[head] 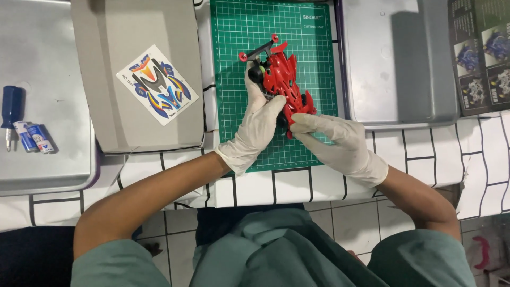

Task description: The person assembles a red model car chassis on a green cutting mat, attaching small black and red parts by hand. They then use a blue screwdriver to tighten components on the model before placing the finished assembly into a gray box and closing the lid.

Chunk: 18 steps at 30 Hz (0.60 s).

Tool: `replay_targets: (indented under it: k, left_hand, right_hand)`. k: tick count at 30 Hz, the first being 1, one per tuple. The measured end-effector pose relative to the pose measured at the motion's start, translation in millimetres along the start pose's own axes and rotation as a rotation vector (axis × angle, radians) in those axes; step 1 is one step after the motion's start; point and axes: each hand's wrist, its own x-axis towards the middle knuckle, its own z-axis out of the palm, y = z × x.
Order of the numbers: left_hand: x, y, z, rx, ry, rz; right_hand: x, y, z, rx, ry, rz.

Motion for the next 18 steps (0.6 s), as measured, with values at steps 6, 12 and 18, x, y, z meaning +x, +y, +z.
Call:
replay_targets:
  k: [6, 12, 18]
  left_hand:
    - [-0.1, 2.7, -3.1, 0.015, 0.011, 0.017]
    - [-2.2, -7.8, -5.6, 0.025, 0.022, 0.068]
    - [-5.2, -9.4, -2.3, 0.017, 0.026, 0.088]
  right_hand:
    - [-0.6, 1.0, 3.7, 0.028, 0.015, 0.002]
    - [-0.8, 1.0, 8.0, -0.028, 0.027, -0.062]
    - [-7.3, 9.3, 13.8, -0.131, 0.035, -0.199]
